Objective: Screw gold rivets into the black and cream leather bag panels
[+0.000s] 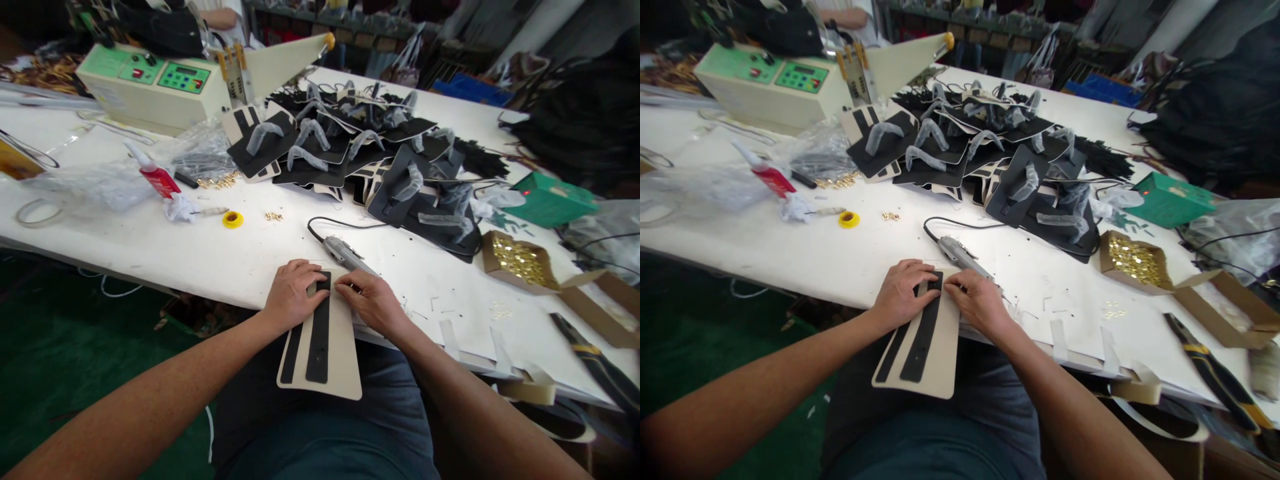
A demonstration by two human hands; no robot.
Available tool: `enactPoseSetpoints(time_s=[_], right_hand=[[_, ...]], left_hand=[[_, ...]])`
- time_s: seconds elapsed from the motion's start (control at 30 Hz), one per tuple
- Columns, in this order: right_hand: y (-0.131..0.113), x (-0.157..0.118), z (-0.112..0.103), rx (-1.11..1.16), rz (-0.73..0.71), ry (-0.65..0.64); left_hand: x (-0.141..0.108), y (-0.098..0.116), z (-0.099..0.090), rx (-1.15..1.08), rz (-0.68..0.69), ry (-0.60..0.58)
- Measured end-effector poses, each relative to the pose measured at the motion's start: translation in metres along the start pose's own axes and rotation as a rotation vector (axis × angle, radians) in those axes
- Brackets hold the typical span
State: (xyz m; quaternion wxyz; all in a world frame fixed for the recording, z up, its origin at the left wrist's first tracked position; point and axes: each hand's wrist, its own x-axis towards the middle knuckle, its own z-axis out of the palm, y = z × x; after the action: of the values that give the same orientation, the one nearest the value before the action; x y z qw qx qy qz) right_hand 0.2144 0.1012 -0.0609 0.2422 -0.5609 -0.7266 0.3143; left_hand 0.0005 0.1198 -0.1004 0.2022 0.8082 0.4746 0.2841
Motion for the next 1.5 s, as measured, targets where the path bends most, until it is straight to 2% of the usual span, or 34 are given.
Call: enactPoseSetpoints(time_s=[0.13,0.4,0.73,0.93,1.07,1.3,1.4,1.5], right_hand=[[0.002,0.013,0.015,-0.06,-0.032,0.002],[-0.001,0.013,0.019,-0.072,0.027,0.057],[-0.006,0.022,0.016,-0.144,-0.044,-0.08],[-0.009,0.029,0.018,-0.201,0.044,-0.039],[-0.007,0.032,0.02,-0.154,0.111,-0.034],[-0.005,0.047,0.011,-0.057,0.306,-0.17],[-0.003,0.051,0.009,-0.041,0.314,-0.226],[-0.003,0.045,0.011,-0.047,0.245,-0.195]], left_hand=[[0.0,-0.002,0.0,-0.002,0.007,0.008],[-0.001,-0.005,0.0,-0.003,0.002,-0.005],[-0.001,-0.005,-0.001,-0.014,-0.007,-0.016],[0.0,-0.006,-0.001,-0.01,0.008,-0.015],[0.001,-0.006,-0.001,-0.02,0.002,-0.012],[0.0,-0.007,-0.001,-0.02,0.007,-0.015],[0.0,-0.006,-0.001,-0.003,0.013,-0.018],[0.0,-0.005,-0.001,0.006,0.008,-0.008]])
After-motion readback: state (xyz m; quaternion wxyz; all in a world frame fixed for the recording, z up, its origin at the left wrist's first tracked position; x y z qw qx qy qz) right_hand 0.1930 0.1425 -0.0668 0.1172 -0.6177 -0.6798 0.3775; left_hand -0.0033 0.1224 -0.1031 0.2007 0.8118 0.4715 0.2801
